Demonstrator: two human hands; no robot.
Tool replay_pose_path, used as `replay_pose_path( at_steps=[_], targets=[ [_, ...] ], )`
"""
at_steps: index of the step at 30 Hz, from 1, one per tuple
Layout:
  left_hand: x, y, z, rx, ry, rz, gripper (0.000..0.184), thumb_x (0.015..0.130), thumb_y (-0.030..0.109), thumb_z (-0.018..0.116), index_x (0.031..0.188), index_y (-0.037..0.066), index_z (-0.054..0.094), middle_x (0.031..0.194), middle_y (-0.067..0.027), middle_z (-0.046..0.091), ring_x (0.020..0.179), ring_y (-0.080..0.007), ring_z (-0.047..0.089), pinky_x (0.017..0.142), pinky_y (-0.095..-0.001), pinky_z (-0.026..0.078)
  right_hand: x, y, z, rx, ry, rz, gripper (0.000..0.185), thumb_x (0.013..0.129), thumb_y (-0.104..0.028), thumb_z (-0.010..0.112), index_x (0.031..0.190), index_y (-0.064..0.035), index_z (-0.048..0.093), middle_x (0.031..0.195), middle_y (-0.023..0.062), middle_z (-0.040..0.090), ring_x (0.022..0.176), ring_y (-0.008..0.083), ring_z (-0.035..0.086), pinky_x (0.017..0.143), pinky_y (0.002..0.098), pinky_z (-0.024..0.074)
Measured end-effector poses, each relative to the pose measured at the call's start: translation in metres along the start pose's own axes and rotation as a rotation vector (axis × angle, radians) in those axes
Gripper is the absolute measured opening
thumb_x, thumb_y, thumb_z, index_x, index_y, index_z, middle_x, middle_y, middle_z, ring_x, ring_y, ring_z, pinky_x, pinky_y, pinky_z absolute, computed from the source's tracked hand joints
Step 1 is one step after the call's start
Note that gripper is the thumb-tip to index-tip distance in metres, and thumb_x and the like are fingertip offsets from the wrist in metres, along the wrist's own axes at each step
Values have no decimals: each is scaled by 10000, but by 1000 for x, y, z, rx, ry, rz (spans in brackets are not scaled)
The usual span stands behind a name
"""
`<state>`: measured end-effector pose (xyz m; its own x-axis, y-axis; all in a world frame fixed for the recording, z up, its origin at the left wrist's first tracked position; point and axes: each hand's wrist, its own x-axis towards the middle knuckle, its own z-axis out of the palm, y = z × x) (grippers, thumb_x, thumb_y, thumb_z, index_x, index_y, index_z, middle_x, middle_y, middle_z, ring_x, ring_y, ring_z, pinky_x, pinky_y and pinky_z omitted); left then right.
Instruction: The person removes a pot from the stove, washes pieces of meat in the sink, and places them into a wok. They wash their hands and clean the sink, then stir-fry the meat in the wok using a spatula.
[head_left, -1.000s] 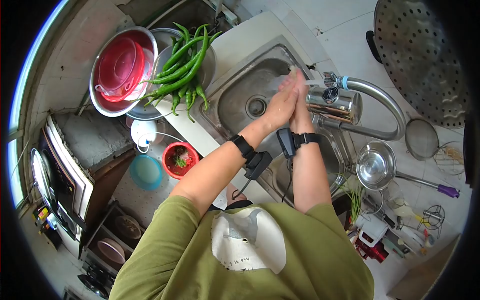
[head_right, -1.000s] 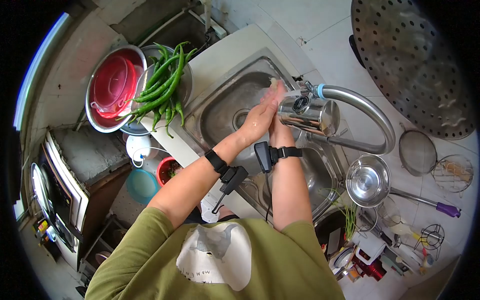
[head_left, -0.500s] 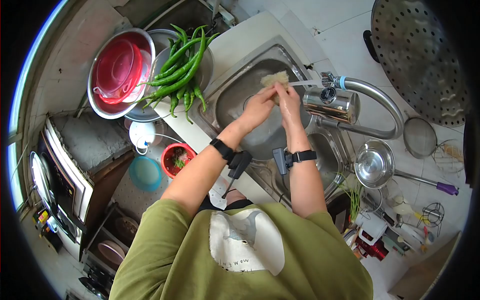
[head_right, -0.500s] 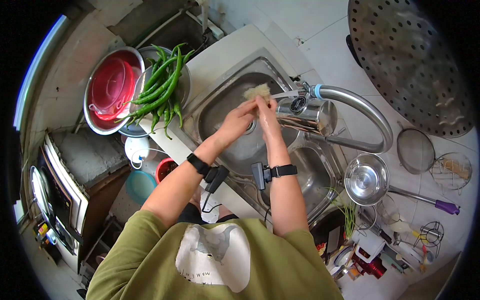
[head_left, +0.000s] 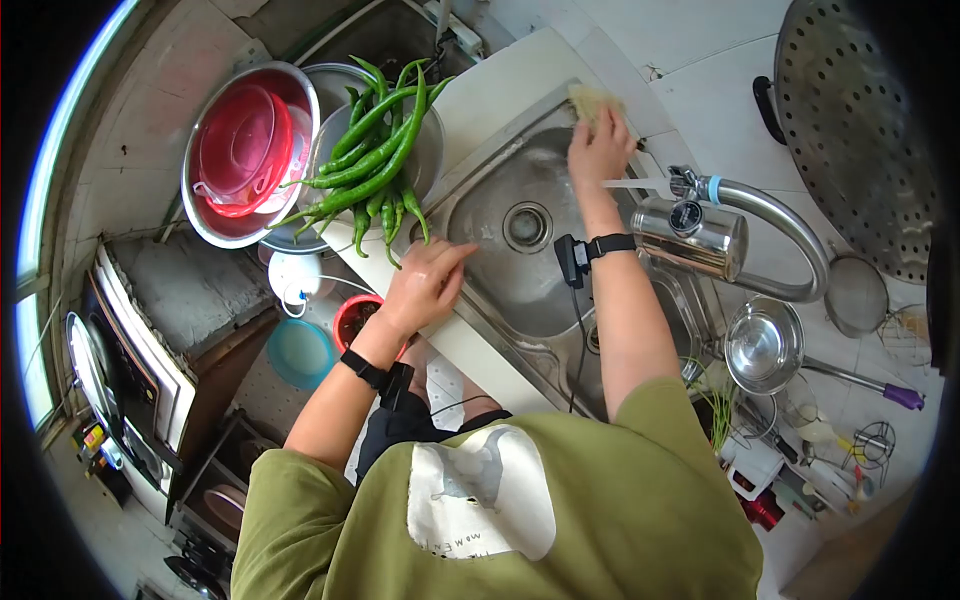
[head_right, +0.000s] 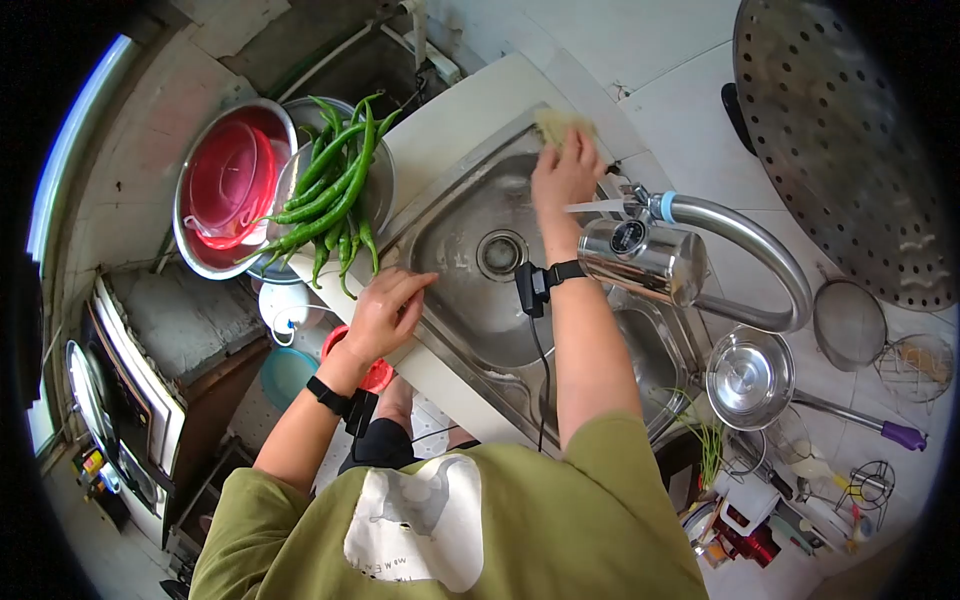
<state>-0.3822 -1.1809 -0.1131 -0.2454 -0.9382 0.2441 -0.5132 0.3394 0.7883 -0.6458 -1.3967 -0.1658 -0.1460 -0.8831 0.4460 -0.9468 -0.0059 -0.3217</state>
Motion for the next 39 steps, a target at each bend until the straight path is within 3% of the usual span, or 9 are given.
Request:
replay_pose_path(
  at_steps=[7,17,21,23,26,29,31,34,39],
  targets=[
    [-8,-15,5,-84,99,8,287,834,3,646,1115,30,704,884,-137,660,826,-341,621,770,-431,509,-9,3,15,122,-2,-389,308,922,-110,667,1222,-48,699,1330,79,651,1185,343,577,1037,464,460],
    [-9,-13,1,-98,29,-12,213,807,-28,604,992,-14,708,803,-155,625,776,-346,617,728,-428,508,18,-31,-9,339,-232,-174,130,895,-119,556,943,-49,655,984,203,680,919,452,614,800,538,490],
    [-11,-13,2,-79,49,3,207,805,-25,602,983,-12,708,788,-149,614,757,-343,607,712,-430,499,-43,-15,-18,334,-397,-255,148,933,-147,563,965,-47,668,917,156,693,883,385,656,811,498,511],
    [-10,-12,2,-80,58,-7,207,805,-21,601,981,-8,710,779,-149,606,748,-342,602,701,-429,496,-75,-1,-22,807,-445,556,195,984,-206,574,1066,-55,665,996,85,680,965,250,658,884,412,512],
    [-14,-14,3,-74,27,-48,185,824,35,618,986,34,705,824,-136,637,794,-350,603,757,-443,490,-70,-3,-39,1148,-30,939,326,972,-155,581,1258,-2,610,1114,36,654,1034,185,639,882,349,516],
    [-14,-15,3,-76,36,-34,177,831,38,615,986,33,700,836,-139,636,809,-355,607,767,-441,491,-21,-22,-45,1206,-188,707,511,1002,-170,573,1468,12,468,1331,104,586,1150,195,604,992,337,515],
    [-12,-13,1,-76,36,-38,176,831,39,615,987,32,697,843,-140,635,814,-357,607,771,-442,492,5,-29,-9,1058,-338,555,491,1023,-165,554,1472,12,467,1355,120,577,1084,195,631,916,332,554],
    [-15,-16,3,-81,31,-39,178,831,39,613,989,30,694,849,-141,634,826,-361,610,782,-444,494,14,-71,1,986,-306,722,416,1011,-162,538,1392,4,562,1276,151,626,1012,214,665,867,322,542],
    [-17,-19,5,-104,61,-25,174,822,32,614,975,23,696,839,-150,631,829,-369,616,790,-448,504,-56,-104,6,840,-277,592,399,979,-83,520,1368,-7,559,1276,188,633,1089,287,652,935,389,528]
  ],
)
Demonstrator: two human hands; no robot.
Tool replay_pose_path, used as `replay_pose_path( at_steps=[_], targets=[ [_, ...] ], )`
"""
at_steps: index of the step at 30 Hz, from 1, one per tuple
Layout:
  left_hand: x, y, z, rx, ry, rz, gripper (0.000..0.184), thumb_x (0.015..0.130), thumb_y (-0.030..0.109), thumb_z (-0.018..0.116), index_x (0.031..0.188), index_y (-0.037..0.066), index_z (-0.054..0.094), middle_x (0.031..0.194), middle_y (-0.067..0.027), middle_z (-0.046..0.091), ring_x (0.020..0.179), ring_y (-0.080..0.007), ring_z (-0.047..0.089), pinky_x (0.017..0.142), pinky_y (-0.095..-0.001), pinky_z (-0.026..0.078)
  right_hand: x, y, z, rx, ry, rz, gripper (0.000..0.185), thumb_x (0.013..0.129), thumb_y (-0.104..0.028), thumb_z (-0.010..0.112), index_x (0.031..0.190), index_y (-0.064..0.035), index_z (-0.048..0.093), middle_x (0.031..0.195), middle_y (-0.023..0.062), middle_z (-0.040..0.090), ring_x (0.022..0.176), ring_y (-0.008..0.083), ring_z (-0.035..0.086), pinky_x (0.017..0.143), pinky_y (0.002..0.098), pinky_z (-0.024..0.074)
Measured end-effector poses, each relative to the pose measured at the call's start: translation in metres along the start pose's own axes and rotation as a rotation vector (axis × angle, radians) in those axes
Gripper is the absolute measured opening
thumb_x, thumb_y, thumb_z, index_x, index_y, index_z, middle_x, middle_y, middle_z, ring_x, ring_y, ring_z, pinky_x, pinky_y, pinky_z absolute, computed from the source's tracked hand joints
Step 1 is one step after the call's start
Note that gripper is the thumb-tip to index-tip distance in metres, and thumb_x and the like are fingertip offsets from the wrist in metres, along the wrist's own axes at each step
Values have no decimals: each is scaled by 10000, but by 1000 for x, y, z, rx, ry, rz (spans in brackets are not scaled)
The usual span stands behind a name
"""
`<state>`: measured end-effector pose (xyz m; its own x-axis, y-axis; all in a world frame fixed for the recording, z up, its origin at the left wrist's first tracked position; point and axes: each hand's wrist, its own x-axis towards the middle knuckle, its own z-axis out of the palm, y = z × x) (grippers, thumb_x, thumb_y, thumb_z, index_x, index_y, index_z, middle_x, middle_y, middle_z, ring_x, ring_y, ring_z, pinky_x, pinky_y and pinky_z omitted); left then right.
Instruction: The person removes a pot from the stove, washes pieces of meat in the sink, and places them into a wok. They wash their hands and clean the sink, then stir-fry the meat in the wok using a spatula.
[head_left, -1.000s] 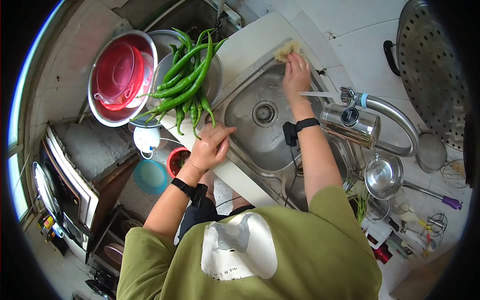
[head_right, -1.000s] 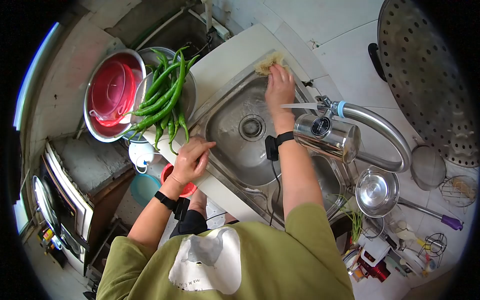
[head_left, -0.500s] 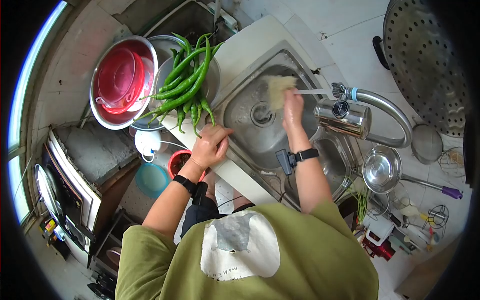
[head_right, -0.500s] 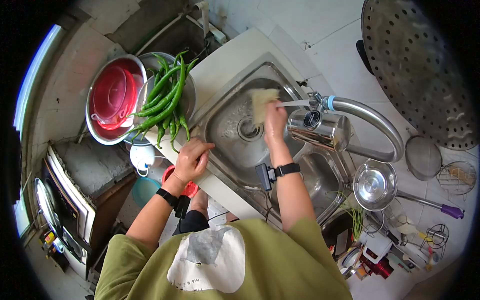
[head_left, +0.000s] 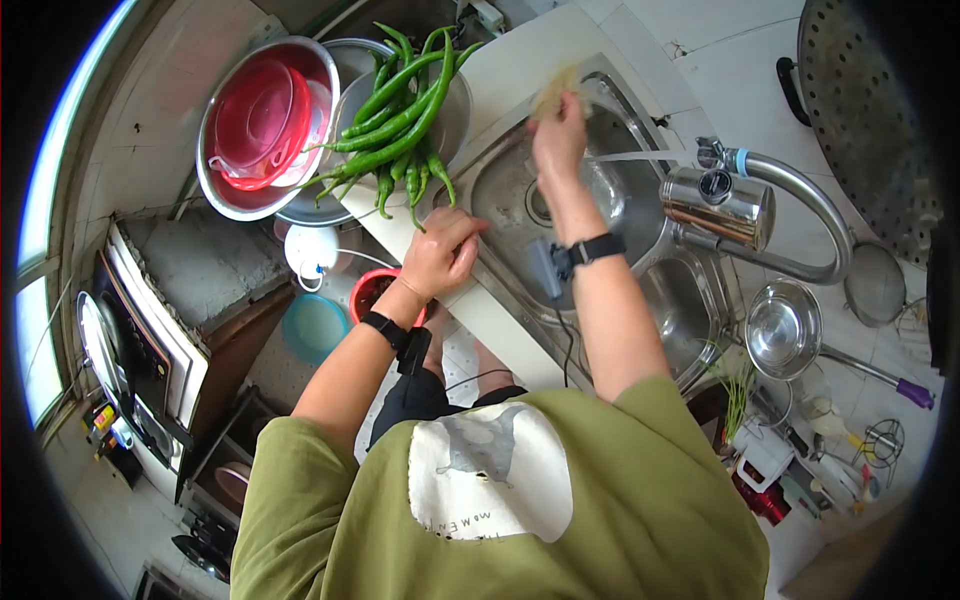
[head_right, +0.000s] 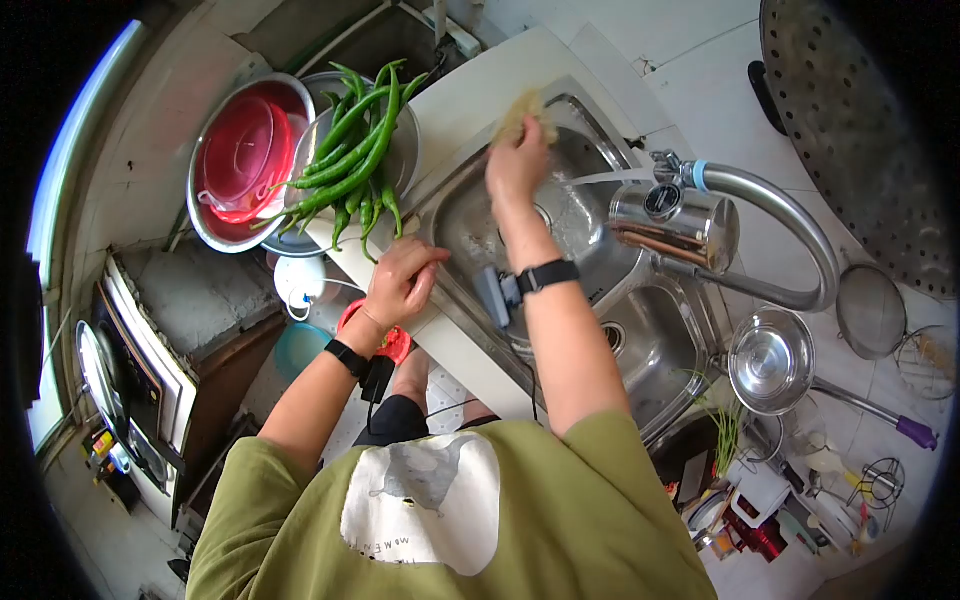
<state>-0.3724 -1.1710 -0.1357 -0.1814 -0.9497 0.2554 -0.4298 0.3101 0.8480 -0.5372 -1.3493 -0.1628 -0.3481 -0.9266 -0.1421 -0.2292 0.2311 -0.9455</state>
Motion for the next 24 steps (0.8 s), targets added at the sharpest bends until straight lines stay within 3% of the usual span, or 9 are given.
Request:
replay_pose_path(
  at_steps=[3,5,6,9,11,15,17,21,24],
  targets=[
    [-4,5,-5,-10,11,40,193,813,23,619,983,18,709,846,-148,650,828,-362,628,786,-439,506,-71,4,4,6,-169,-39,358,932,-12,529,1289,-10,558,1287,203,628,1175,356,619,997,440,495],
    [-15,22,-12,-41,142,-18,216,820,3,620,1012,3,720,864,-152,672,830,-336,642,775,-411,510,-103,19,6,4,-235,-136,354,902,4,541,1255,-7,554,1239,205,655,1130,368,645,977,442,508],
    [-25,30,-19,19,202,-17,229,818,18,634,1027,2,727,907,-157,701,850,-336,658,790,-405,519,-116,-2,-4,66,-357,24,356,885,-6,552,1241,-6,557,1170,208,687,1078,380,673,953,447,520],
    [-57,38,-40,104,187,-65,213,818,19,640,1012,1,727,914,-156,711,845,-334,662,788,-390,522,-132,3,1,-9,-388,-30,370,865,-11,574,1234,2,553,1121,200,712,1047,377,693,914,455,537],
    [-74,40,-49,128,178,-119,203,825,15,640,1008,1,727,911,-150,712,843,-324,664,787,-384,522,-144,1,-2,-46,-379,-63,316,877,-61,593,1183,14,593,1138,223,708,1084,390,682,908,468,540],
    [-80,44,-53,133,229,-167,197,805,1,642,983,9,725,887,-134,704,839,-315,659,778,-387,524,-172,-12,-12,-359,-527,-119,274,912,-193,600,1121,-37,684,1144,231,689,1001,435,680,880,494,549],
    [-79,50,-52,136,234,-198,176,838,1,638,989,10,729,869,-124,712,831,-300,665,778,-377,526,-189,-12,-25,-449,-478,-303,311,907,-192,603,1180,-66,684,1150,212,678,980,427,682,857,489,558],
    [-74,56,-36,77,222,-198,175,847,7,642,993,24,736,861,-117,712,819,-293,665,770,-376,528,-207,7,-97,-406,-545,-320,366,872,-149,618,1218,-38,668,1119,180,668,982,393,676,826,461,556],
    [-57,55,-15,40,173,-123,176,845,19,652,997,35,740,853,-117,708,810,-296,664,758,-377,529,-209,18,-181,-521,-690,-254,294,839,-138,640,1126,-79,668,1036,152,679,921,389,682,796,448,555]
  ],
)
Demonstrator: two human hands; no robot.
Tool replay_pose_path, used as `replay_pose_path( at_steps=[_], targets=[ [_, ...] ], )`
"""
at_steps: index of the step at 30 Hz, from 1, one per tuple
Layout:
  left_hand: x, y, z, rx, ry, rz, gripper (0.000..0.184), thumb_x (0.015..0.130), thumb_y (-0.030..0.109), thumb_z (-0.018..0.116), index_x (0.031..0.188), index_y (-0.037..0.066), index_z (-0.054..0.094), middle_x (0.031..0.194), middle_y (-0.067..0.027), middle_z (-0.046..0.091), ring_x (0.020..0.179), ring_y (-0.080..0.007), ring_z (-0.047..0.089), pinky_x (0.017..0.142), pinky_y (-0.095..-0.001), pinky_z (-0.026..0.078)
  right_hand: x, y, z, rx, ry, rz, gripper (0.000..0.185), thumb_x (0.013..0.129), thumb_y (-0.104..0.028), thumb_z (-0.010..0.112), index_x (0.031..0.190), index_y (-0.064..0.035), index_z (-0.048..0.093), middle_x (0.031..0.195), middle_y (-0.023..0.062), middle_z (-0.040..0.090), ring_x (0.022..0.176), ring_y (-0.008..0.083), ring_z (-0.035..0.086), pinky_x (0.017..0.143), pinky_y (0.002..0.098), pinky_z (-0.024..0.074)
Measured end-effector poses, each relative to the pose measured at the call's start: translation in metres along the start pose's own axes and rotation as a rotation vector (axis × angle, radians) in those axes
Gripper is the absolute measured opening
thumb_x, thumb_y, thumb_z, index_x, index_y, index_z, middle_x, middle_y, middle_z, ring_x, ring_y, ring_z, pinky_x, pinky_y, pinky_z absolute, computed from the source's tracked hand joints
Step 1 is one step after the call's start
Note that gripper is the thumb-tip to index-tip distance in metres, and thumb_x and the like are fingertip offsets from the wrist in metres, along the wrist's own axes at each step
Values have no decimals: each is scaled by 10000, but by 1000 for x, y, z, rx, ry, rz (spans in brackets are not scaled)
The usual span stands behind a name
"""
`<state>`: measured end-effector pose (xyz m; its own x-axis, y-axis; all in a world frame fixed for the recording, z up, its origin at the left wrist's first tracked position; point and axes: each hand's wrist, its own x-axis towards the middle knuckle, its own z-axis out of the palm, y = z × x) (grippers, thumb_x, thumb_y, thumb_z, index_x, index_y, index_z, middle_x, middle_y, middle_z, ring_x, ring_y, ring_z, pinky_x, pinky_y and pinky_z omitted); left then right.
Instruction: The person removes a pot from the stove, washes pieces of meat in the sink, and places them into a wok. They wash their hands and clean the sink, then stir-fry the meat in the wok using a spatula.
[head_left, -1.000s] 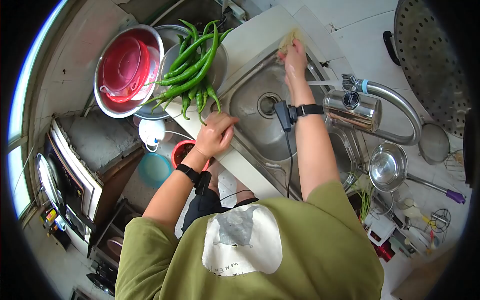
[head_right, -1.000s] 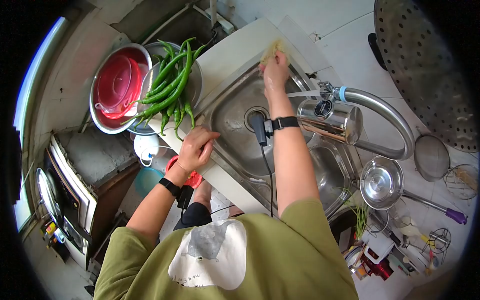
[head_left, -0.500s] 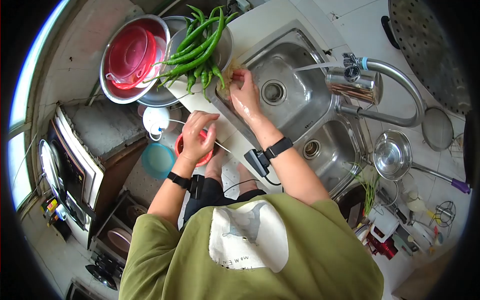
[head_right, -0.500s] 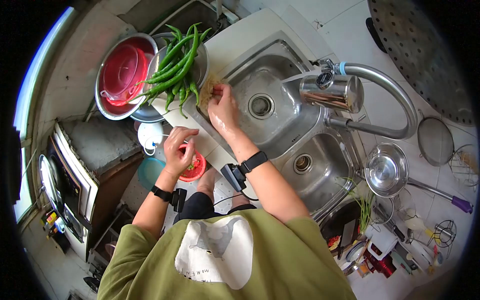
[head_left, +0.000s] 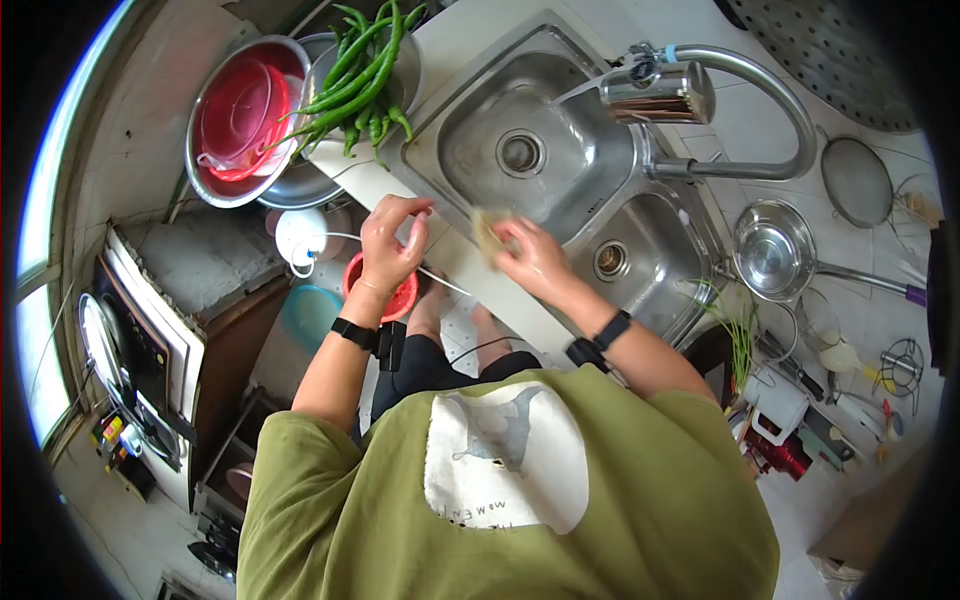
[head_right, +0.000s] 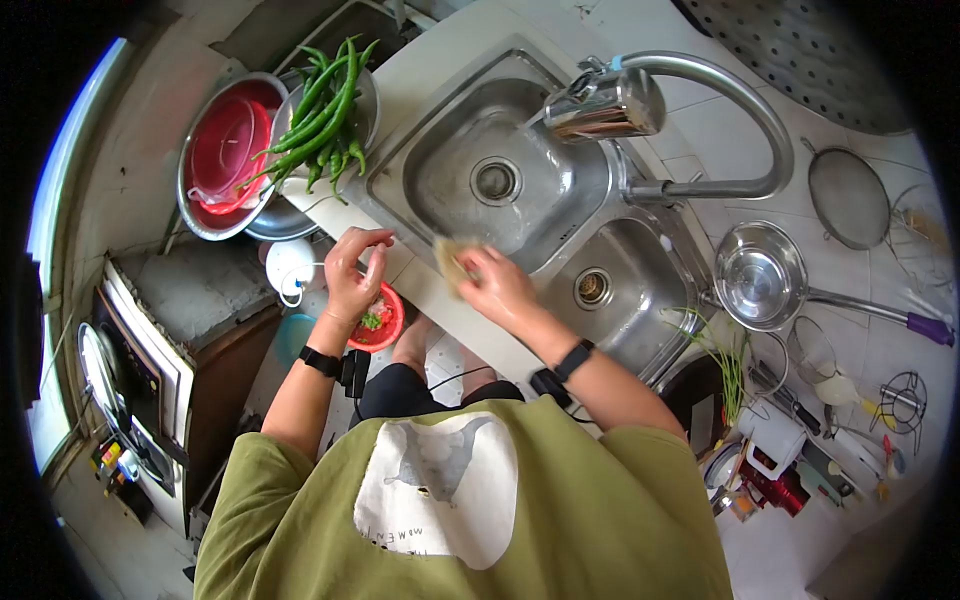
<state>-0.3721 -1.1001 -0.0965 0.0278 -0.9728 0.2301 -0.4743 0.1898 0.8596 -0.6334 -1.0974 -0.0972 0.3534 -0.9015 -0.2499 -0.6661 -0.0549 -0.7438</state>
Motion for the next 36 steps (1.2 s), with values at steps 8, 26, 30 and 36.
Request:
replay_pose_path(
  at_steps=[8,26,30,36],
  targets=[
    [52,9,58,-35,-156,132,158,852,69,664,992,32,727,857,-130,689,824,-331,652,743,-413,533,83,97,-121,-300,451,155,233,881,-146,617,1088,-45,654,1073,214,661,952,405,658,839,507,523],
    [55,-8,76,79,-205,149,42,801,75,706,817,37,702,737,-106,639,703,-307,620,638,-417,508,169,150,-150,-299,438,-290,423,925,-107,571,1345,-87,613,1427,164,588,1186,382,625,982,493,512],
    [53,-6,76,93,-208,137,47,811,85,706,815,39,703,735,-112,639,702,-311,624,630,-418,510,107,148,-143,-716,360,317,346,841,-108,644,1177,-31,669,1295,210,633,1088,418,661,923,490,548],
    [52,-2,78,97,-186,168,54,808,86,704,803,34,690,740,-116,640,718,-319,628,644,-427,513,53,129,-104,-169,486,449,236,804,-87,688,1025,-8,717,953,149,751,915,318,726,824,420,572]
  ],
)
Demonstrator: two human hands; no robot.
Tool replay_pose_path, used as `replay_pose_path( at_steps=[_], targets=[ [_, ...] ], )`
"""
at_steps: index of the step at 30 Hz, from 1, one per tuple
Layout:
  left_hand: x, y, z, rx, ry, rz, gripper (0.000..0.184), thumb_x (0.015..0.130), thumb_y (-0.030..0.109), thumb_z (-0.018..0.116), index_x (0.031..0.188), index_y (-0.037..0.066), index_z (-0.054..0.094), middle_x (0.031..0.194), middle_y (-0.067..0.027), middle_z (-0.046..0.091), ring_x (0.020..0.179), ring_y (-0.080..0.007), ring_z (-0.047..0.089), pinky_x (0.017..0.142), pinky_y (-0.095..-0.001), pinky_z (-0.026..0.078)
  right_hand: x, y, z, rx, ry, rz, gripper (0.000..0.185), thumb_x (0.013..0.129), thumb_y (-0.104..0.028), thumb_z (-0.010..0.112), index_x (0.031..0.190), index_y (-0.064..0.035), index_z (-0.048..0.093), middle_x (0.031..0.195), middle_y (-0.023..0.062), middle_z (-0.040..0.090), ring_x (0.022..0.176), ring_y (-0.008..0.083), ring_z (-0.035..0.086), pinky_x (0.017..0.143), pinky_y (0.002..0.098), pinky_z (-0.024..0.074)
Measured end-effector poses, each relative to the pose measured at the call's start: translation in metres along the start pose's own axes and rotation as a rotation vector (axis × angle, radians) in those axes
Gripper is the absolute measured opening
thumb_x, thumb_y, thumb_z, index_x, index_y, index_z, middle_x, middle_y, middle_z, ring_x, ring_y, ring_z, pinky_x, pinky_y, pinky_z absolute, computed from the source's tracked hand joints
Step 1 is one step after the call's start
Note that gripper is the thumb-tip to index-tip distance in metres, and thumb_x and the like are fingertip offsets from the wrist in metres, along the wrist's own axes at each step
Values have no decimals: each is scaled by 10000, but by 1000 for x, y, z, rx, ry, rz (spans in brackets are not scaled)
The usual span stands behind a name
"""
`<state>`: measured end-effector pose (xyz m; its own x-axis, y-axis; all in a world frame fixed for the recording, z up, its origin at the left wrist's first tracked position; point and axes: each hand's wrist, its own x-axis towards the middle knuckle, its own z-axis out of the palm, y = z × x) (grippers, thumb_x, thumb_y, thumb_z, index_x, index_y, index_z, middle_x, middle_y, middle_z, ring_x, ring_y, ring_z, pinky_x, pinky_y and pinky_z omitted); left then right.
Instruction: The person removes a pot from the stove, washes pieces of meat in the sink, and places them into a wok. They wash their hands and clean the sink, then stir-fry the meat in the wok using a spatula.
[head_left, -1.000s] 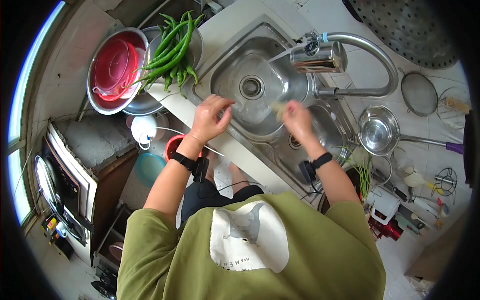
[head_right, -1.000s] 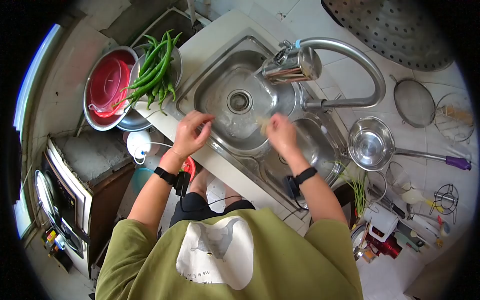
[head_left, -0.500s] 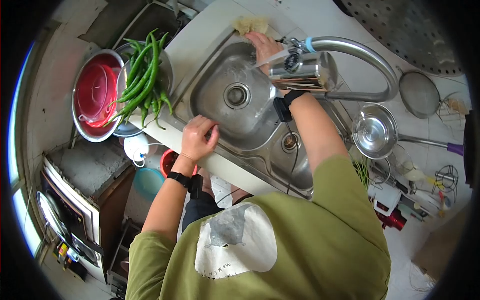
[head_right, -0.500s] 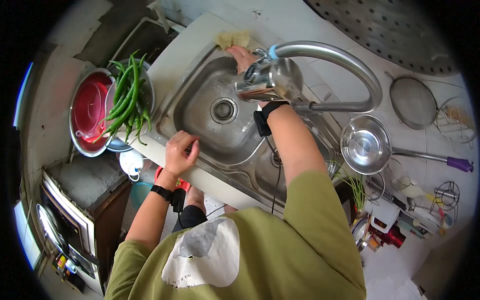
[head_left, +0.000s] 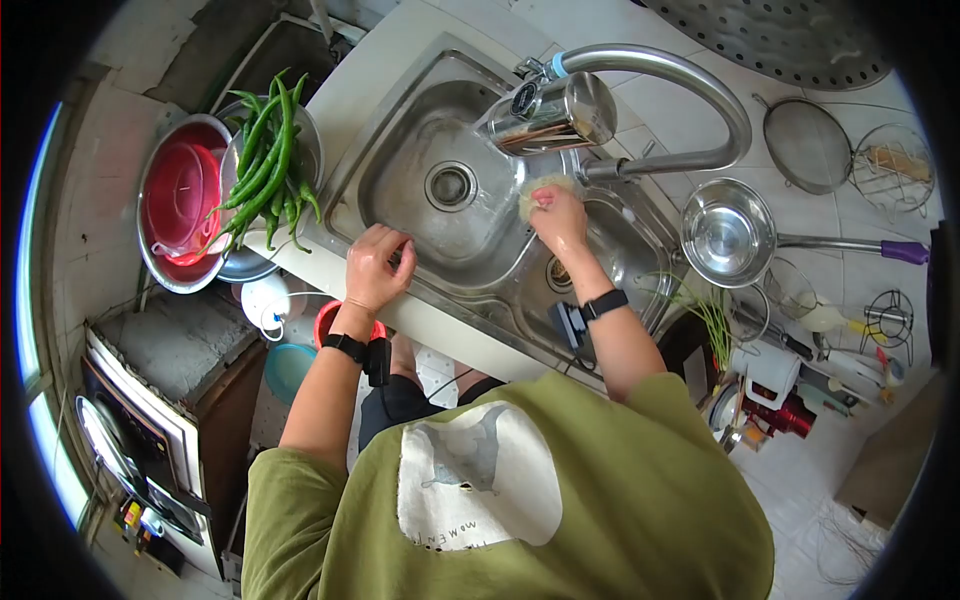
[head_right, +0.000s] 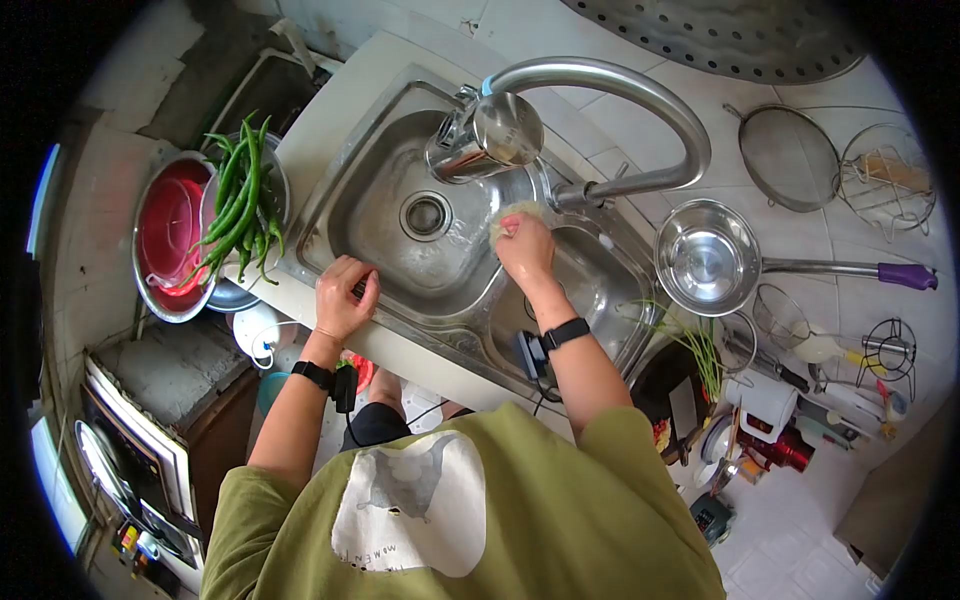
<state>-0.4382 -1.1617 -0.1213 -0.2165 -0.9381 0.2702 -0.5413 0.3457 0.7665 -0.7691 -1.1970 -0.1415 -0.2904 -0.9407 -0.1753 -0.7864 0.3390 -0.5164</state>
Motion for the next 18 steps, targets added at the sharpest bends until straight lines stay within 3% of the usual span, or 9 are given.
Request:
replay_pose_path(
  at_steps=[1,2,3,5,7,11,13,15,18],
  targets=[
    [0,0,-1,5,4,-3,54,808,86,704,803,34,690,740,-116,640,718,-319,628,644,-427,513,-3,4,8,209,-27,14,230,797,-81,706,1014,-5,716,952,139,756,877,271,733,805,388,573],
    [0,0,-1,4,-14,-4,57,817,86,699,814,29,695,748,-123,644,731,-326,631,657,-427,513,6,8,15,562,-177,214,258,825,-65,726,1078,-24,703,947,83,752,842,184,717,752,318,557],
    [-1,-1,-1,5,-32,-8,63,827,87,694,826,24,700,755,-130,648,744,-333,634,669,-427,512,13,-2,13,564,-190,214,258,825,-65,726,1078,-24,703,947,83,752,842,184,717,752,318,557],
    [-2,-3,-1,9,-34,-20,59,823,83,695,825,24,699,754,-128,647,744,-334,633,669,-428,512,33,-45,-2,991,-294,215,276,877,-51,699,1151,-34,670,902,39,723,780,155,687,711,284,533],
    [-2,-5,0,12,-38,-31,56,818,79,696,824,24,698,753,-126,647,745,-334,632,670,-428,512,65,-75,10,1423,-406,216,287,919,-55,676,1202,-50,630,919,47,692,756,150,653,697,283,513],
    [-4,-7,-1,-5,-22,-22,43,802,66,697,815,25,692,753,-125,646,740,-338,627,665,-429,513,88,-133,36,1283,-511,70,322,918,-106,695,1217,-39,597,971,49,651,871,133,644,755,289,522],
    [-2,-9,-2,-23,-8,-9,41,796,64,699,808,27,688,753,-128,647,735,-339,627,658,-434,513,92,-150,48,1112,-161,-95,304,941,-54,651,1239,-30,594,1008,79,646,828,131,627,732,288,512],
    [-1,-11,-3,-34,24,-12,43,791,68,703,803,32,684,744,-129,640,724,-340,622,649,-436,513,107,-148,65,1204,147,-172,408,930,-96,653,1319,-36,545,1111,71,625,926,125,630,748,272,512],
    [-2,-13,-5,-52,-3,-4,48,790,79,700,804,37,680,733,-124,626,723,-333,615,648,-432,510,140,-142,88,1155,90,-132,374,941,-98,633,1301,-9,578,1091,89,647,899,154,688,743,294,530]
  ],
)
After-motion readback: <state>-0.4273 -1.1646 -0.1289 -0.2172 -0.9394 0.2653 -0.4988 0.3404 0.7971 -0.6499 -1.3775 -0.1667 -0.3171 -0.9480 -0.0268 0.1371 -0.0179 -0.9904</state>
